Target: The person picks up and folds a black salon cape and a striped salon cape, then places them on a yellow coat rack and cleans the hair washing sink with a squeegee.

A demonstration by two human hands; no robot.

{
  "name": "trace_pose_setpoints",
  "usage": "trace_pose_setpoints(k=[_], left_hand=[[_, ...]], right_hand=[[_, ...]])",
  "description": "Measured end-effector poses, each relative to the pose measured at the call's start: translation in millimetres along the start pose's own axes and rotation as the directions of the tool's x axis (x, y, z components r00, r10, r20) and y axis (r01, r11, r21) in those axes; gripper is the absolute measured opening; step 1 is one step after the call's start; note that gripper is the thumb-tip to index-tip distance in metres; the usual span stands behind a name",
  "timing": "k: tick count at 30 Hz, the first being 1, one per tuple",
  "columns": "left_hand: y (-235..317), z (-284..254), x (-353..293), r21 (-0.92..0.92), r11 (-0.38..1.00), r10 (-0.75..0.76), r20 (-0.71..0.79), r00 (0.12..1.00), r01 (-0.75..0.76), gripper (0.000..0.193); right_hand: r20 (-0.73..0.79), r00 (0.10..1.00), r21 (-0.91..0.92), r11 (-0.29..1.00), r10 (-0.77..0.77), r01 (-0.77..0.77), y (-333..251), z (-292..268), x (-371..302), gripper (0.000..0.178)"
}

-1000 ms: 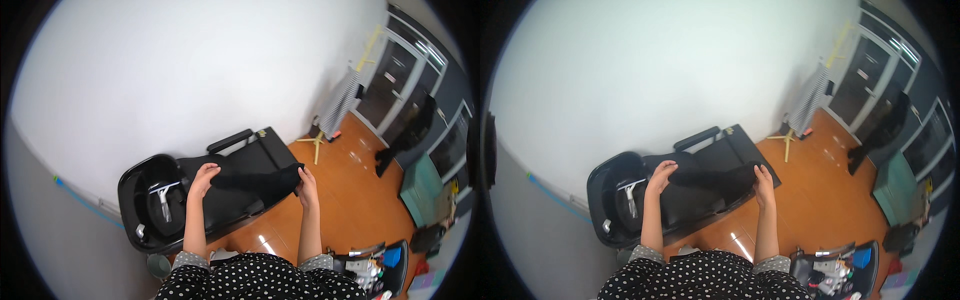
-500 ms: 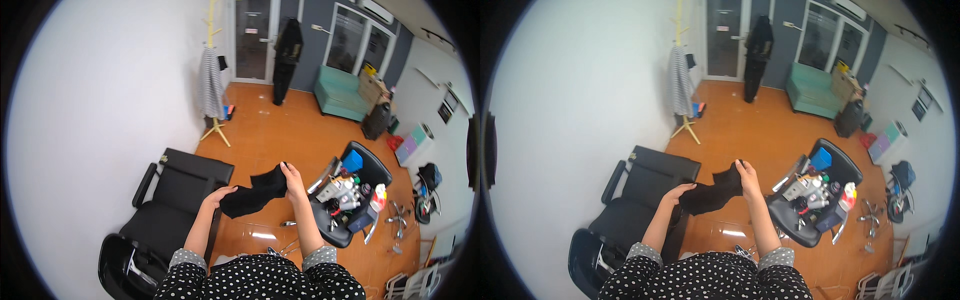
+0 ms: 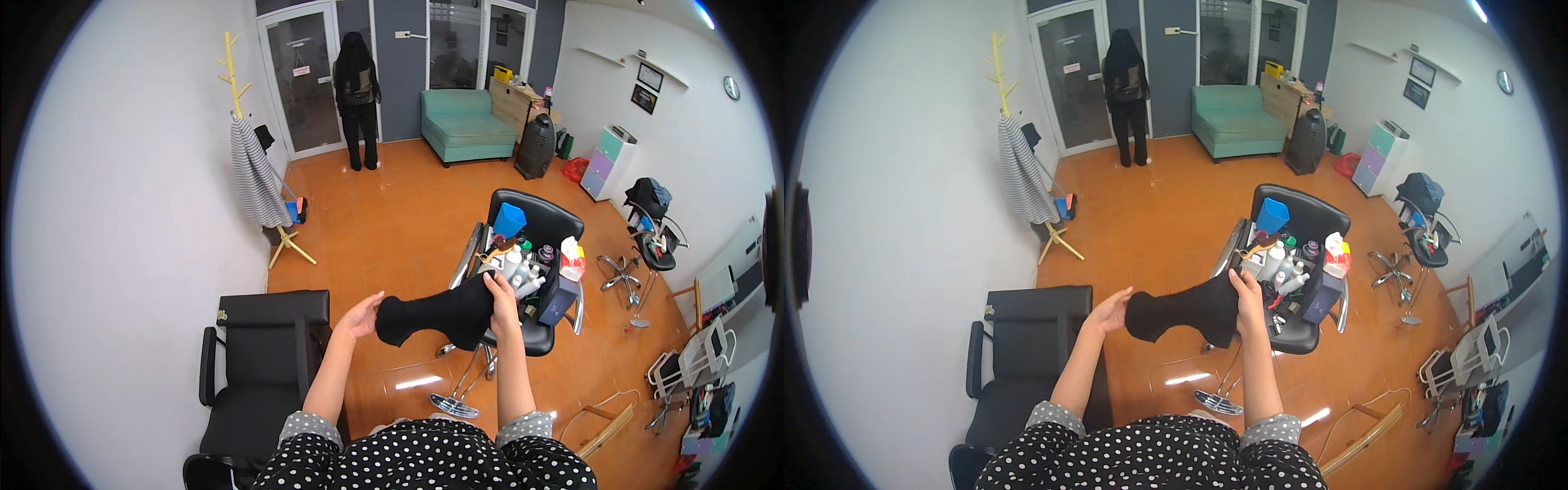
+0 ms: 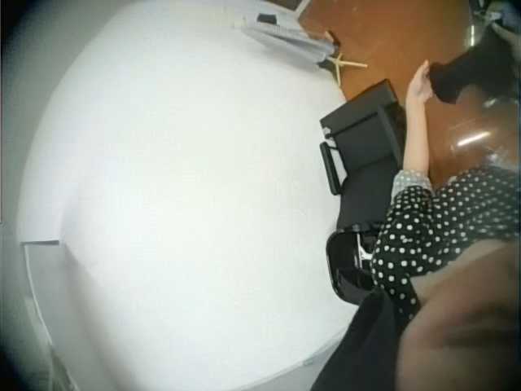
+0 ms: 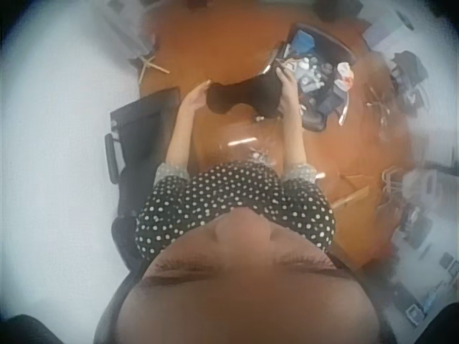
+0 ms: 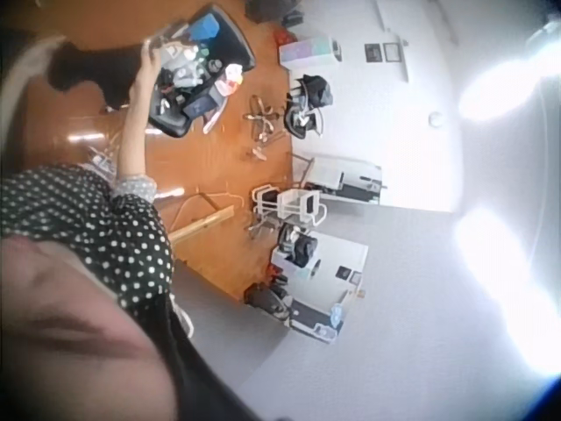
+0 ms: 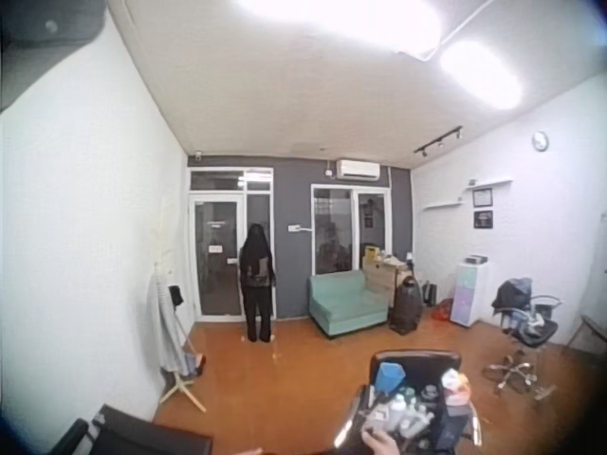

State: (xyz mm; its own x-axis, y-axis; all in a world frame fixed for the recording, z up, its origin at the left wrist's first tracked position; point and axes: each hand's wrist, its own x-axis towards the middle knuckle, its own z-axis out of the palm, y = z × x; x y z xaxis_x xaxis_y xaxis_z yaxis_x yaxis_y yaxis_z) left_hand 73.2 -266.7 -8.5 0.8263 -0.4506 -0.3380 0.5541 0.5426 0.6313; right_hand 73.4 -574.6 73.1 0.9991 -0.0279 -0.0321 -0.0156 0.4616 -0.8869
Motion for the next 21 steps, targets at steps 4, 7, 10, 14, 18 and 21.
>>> trace_pose_setpoints(k=[4,7,10,14,18,21], left_hand=[[-14,3,-1,0.148,0.989,-0.012,-0.085,0.996,0.024,0.031],[-23,-3,-12,0.137,0.979,0.162,-0.077,0.984,-0.151,0.026],[-26,-3,-34,0.102,0.978,0.194,-0.099,0.976,-0.184,0.021],[-35,2,-63,0.112,0.980,0.175,-0.112,0.978,-0.162,0.018],[-40,-9,-90,0.157,0.947,0.313,-0.276,0.909,-0.279,0.026],[-31,-1,-115,0.238,0.879,0.472,-0.316,0.823,-0.412,0.036]], right_hand=[[-0.066,0.998,0.012,1.000,-0.019,0.019,-3,0,-25,0.013],[-0.100,0.994,0.031,0.999,-0.034,0.038,10,-11,-38,0.014],[-0.149,0.987,-0.005,0.998,-0.064,0.064,20,-20,-58,0.015],[-0.153,0.988,-0.040,0.999,-0.031,0.025,37,-23,-90,0.013],[-0.126,0.990,-0.106,0.993,-0.068,0.055,43,-13,-109,0.013],[-0.050,0.993,-0.223,0.970,-0.107,0.094,44,-6,-113,0.009]])
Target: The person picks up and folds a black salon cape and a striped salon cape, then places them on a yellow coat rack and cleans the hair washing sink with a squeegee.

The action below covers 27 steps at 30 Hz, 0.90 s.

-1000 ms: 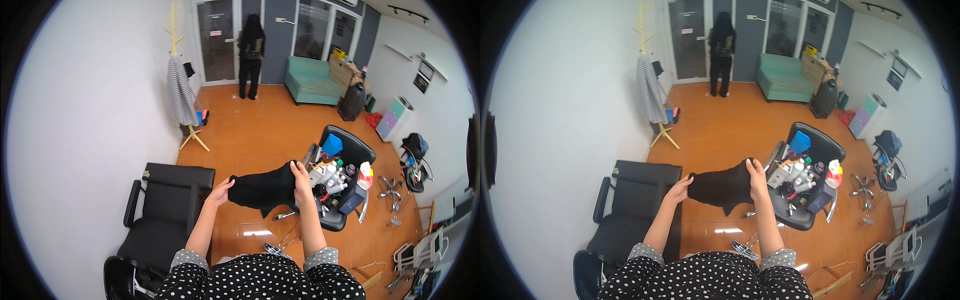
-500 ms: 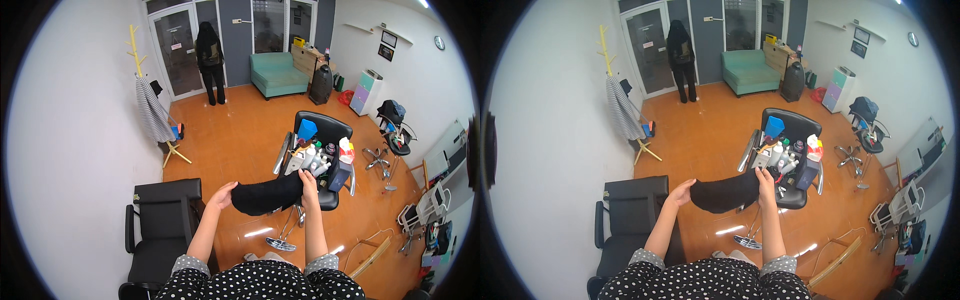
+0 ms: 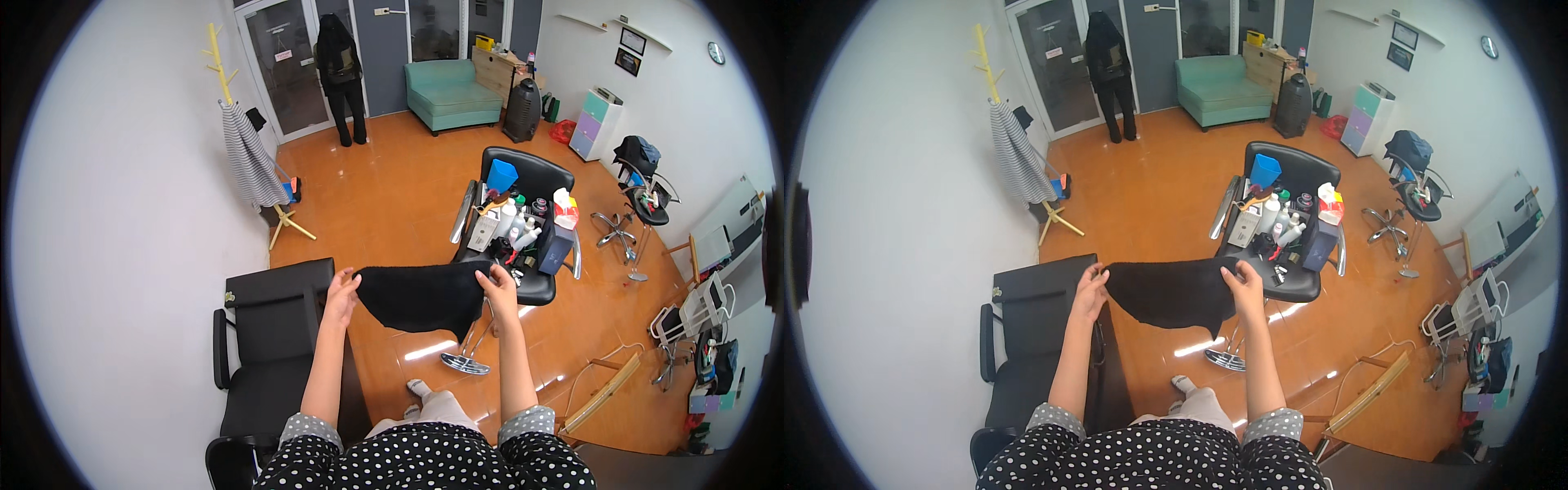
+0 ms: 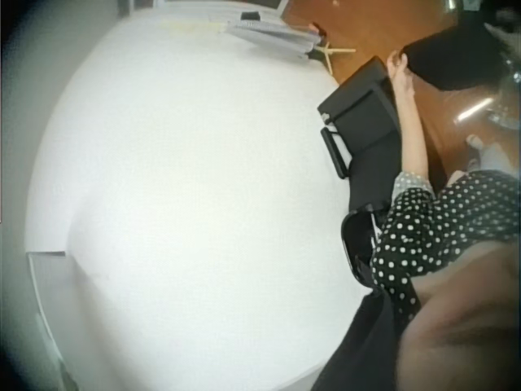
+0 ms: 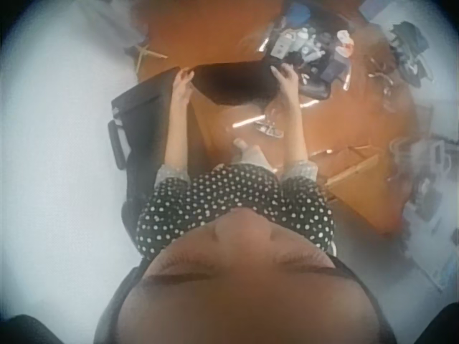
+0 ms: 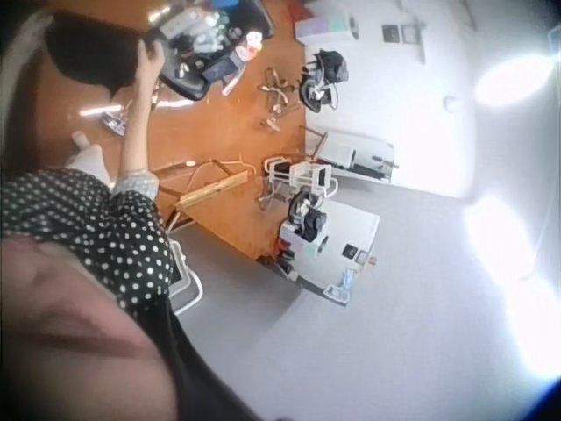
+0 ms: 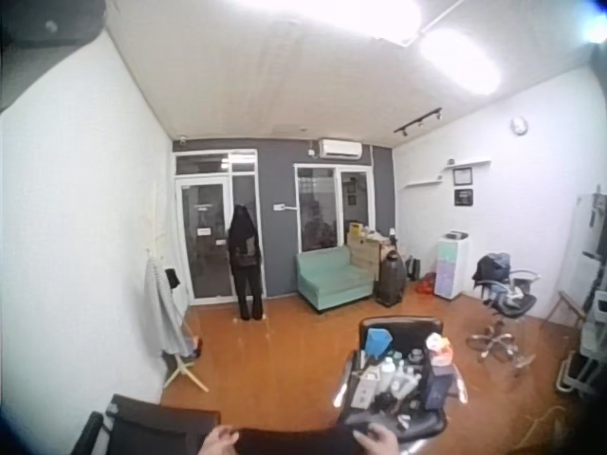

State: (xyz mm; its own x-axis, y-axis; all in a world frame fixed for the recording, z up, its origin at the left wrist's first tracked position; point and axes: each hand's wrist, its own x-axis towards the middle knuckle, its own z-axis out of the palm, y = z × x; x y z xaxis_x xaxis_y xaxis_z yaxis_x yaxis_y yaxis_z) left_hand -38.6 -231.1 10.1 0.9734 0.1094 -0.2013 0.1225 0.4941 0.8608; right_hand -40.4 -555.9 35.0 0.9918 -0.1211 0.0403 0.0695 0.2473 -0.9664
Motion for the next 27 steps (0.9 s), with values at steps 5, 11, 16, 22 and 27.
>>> trace_pose_setpoints(k=[5,11,16,22,27], left_hand=[[45,-17,-18,0.317,0.908,0.285,0.016,0.958,-0.275,0.028],[96,-54,-31,0.877,0.421,0.430,0.032,0.902,-0.232,0.042],[93,2,-57,0.957,-0.009,0.463,0.262,0.847,-0.291,0.086],[106,35,-64,0.999,-0.048,0.477,0.014,0.879,0.010,0.072],[130,48,-67,0.945,-0.020,0.492,0.293,0.820,-0.326,0.059]], right_hand=[[0.052,0.884,-0.523,0.742,-0.464,0.420,-25,34,3,0.018],[0.357,0.743,-0.308,0.680,-0.566,0.666,-53,111,4,0.016],[0.595,0.659,-0.195,0.712,-0.461,0.674,-61,178,2,0.016],[0.696,0.555,-0.092,0.709,-0.457,0.699,-64,222,8,0.016],[0.791,0.541,-0.130,0.785,-0.286,0.605,-59,228,25,0.027]])
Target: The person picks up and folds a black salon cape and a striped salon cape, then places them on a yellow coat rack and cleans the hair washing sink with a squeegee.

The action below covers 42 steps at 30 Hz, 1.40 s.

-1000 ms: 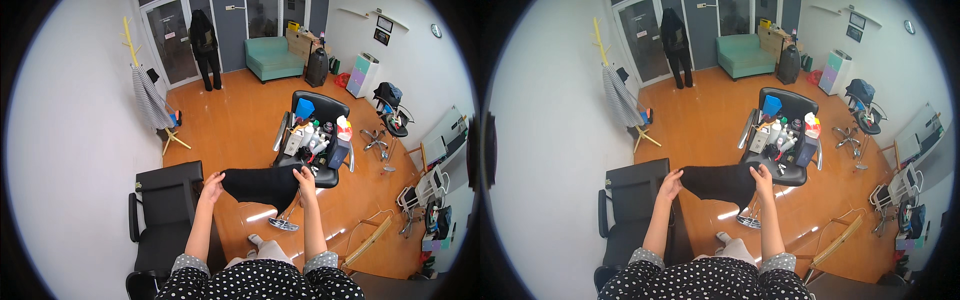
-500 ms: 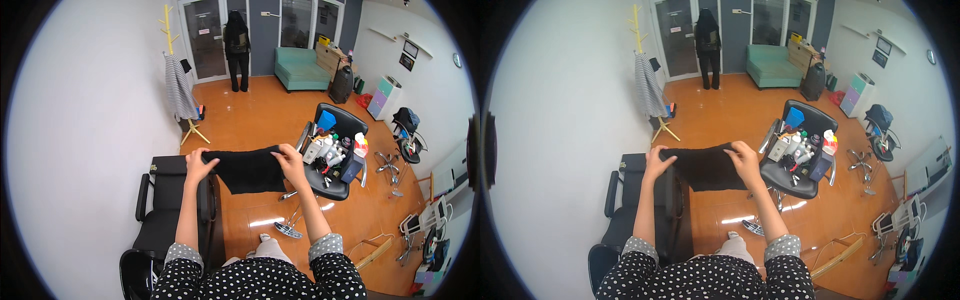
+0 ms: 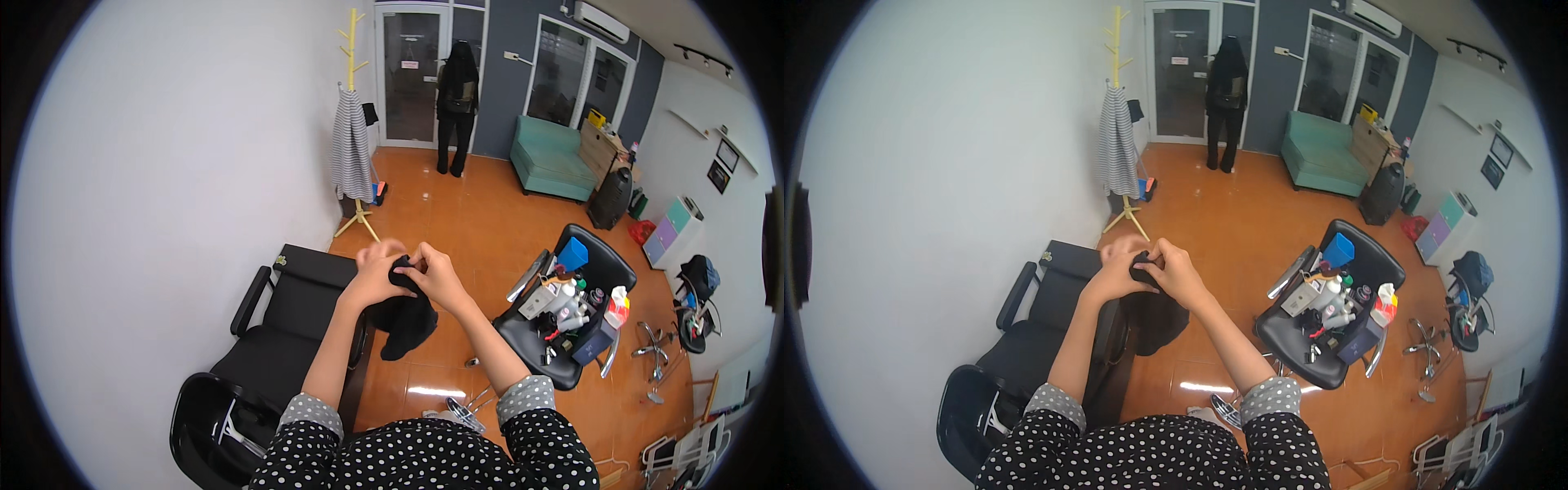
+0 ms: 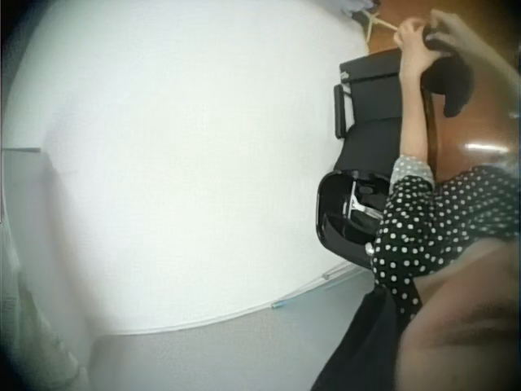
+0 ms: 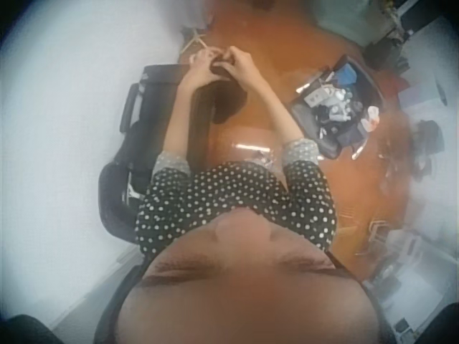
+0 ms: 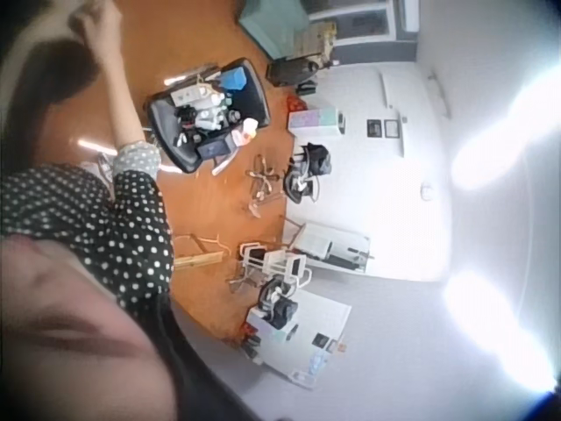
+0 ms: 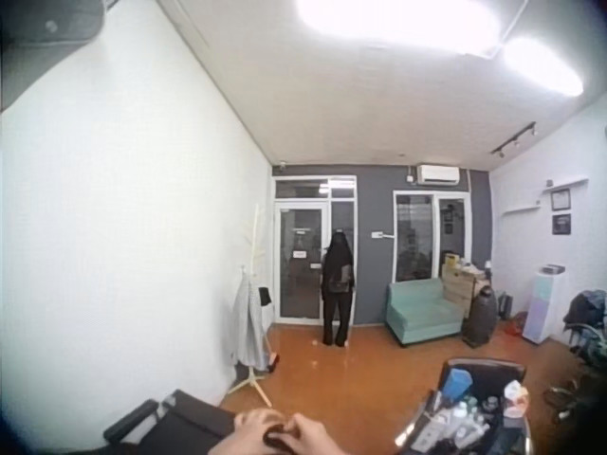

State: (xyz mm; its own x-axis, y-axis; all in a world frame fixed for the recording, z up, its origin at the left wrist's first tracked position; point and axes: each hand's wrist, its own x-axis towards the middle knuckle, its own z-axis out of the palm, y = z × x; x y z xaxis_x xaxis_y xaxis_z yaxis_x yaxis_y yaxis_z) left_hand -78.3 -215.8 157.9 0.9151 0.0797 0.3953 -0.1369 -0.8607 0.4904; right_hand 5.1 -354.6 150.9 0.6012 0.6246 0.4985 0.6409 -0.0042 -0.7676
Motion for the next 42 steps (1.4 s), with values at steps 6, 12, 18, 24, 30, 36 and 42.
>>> trace_pose_setpoints(k=[6,12,18,24,30,36,42], left_hand=[[-10,16,5,-0.581,0.793,-0.131,0.130,0.983,0.183,0.035],[24,-14,2,-0.669,0.659,-0.397,0.078,0.914,0.343,0.046],[13,-21,-19,-0.657,0.599,-0.648,-0.061,0.759,0.459,0.065],[-23,-17,-47,-0.775,0.560,-0.721,-0.282,0.633,0.293,0.056],[-44,-26,-79,-0.840,0.523,-0.724,-0.347,0.595,0.147,0.036],[-54,-25,-125,-0.908,0.399,-0.778,-0.263,0.571,0.125,0.031],[-54,-29,-175,-0.894,0.432,-0.720,-0.262,0.643,0.120,0.038]], right_hand=[[0.077,0.996,0.227,0.974,-0.039,0.021,27,-14,-1,0.046],[0.633,0.755,0.188,0.912,0.171,-0.365,90,-39,-27,0.063],[0.709,0.684,0.085,0.942,0.172,-0.325,132,-55,-14,0.043],[0.491,0.871,0.389,0.887,0.028,-0.248,148,-55,1,0.019],[0.327,0.943,0.619,0.740,0.061,-0.263,110,-42,22,0.015],[0.277,0.959,0.589,0.800,-0.061,-0.119,99,-31,47,0.020],[0.230,0.959,0.493,0.869,-0.167,0.033,79,-28,64,0.026]])
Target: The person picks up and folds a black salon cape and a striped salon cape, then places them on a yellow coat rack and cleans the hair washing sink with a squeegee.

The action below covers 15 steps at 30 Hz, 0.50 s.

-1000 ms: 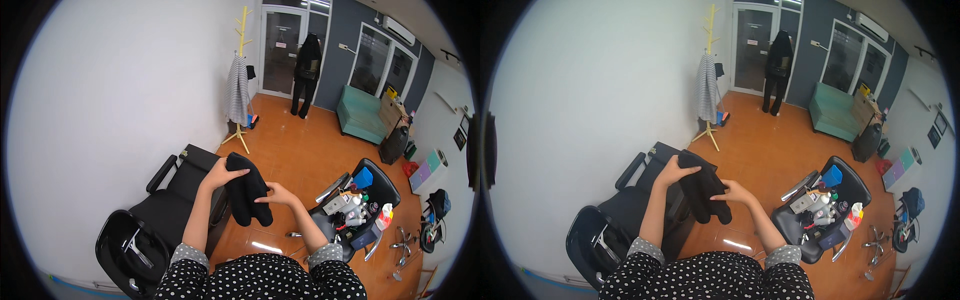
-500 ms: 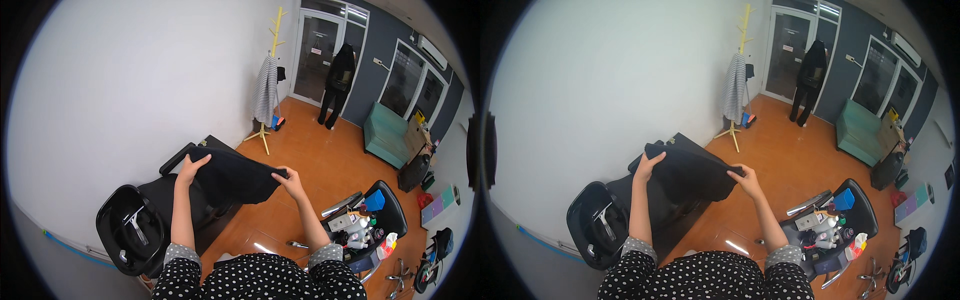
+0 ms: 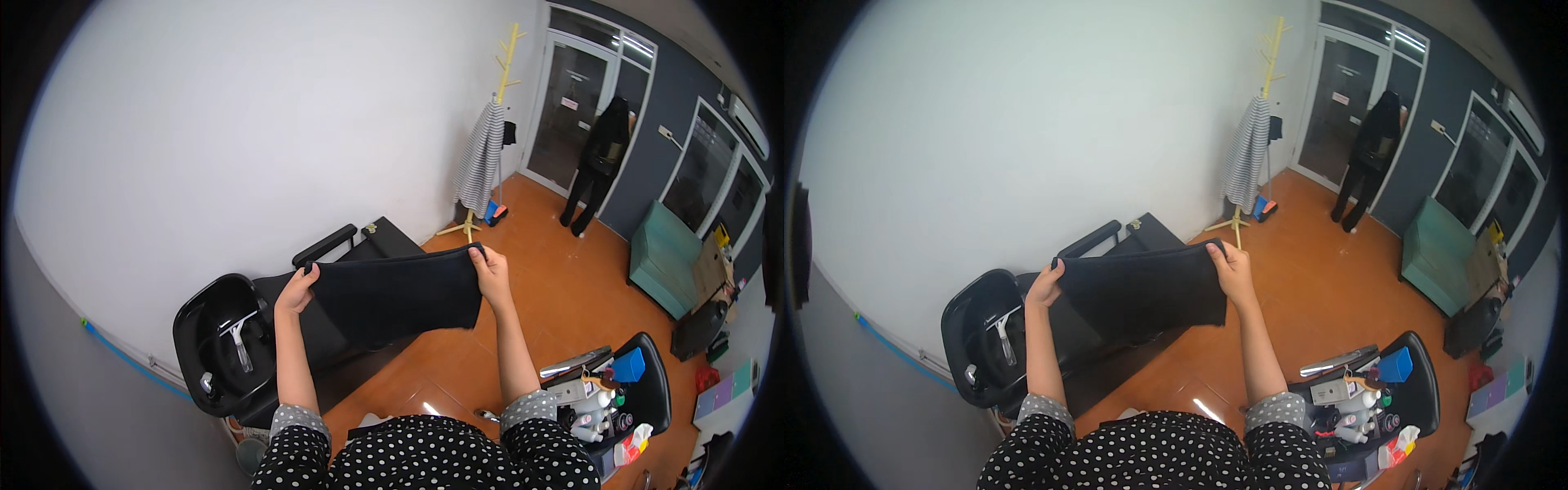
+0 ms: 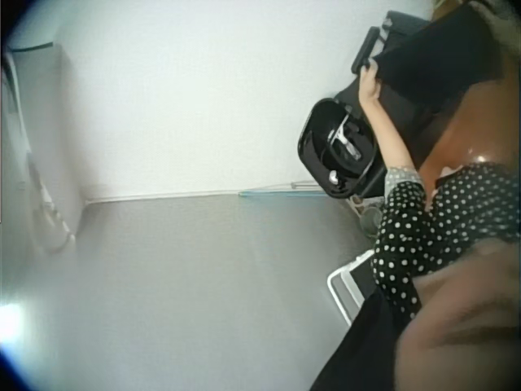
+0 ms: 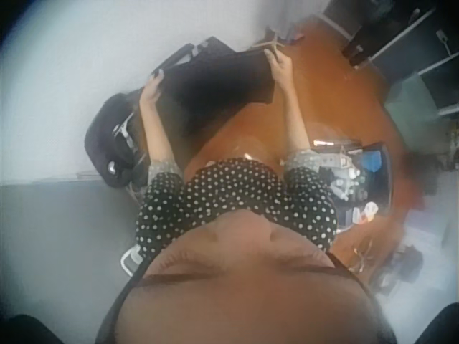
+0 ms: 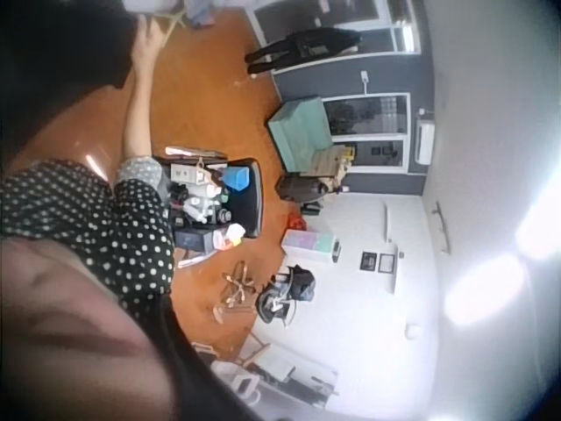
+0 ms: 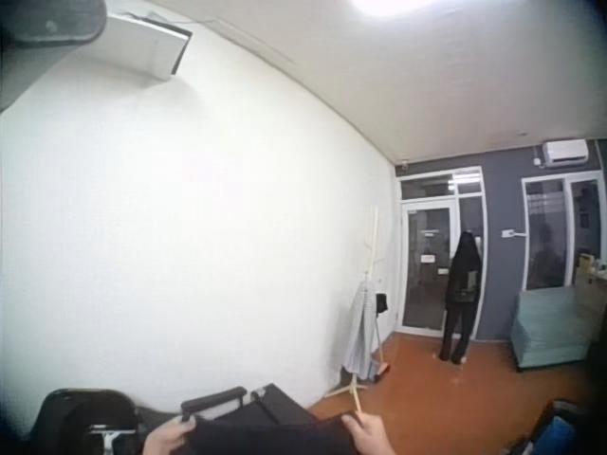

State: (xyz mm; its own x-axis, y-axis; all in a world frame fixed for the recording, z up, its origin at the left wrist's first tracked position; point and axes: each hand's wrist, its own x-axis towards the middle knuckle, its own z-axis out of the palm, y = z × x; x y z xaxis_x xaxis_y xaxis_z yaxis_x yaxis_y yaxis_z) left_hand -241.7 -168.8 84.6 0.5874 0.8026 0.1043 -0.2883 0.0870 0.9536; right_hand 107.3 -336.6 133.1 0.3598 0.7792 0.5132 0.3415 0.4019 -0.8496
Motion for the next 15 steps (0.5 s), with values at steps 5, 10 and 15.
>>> trace_pose_setpoints(k=[5,10,15], left_hand=[[28,52,-17,-0.243,0.961,0.139,0.003,0.990,-0.134,0.045],[-1,32,-22,-0.512,0.859,-0.119,-0.166,0.979,0.018,0.040],[-25,87,-36,-0.469,0.878,-0.145,-0.440,0.886,-0.090,0.050]], right_hand=[[0.158,0.976,0.357,0.913,0.149,-0.198,-1,7,20,0.036],[0.204,0.805,0.636,0.550,0.558,-0.542,25,55,24,0.045],[0.144,0.804,0.636,0.568,0.577,-0.522,42,115,-12,0.052]])
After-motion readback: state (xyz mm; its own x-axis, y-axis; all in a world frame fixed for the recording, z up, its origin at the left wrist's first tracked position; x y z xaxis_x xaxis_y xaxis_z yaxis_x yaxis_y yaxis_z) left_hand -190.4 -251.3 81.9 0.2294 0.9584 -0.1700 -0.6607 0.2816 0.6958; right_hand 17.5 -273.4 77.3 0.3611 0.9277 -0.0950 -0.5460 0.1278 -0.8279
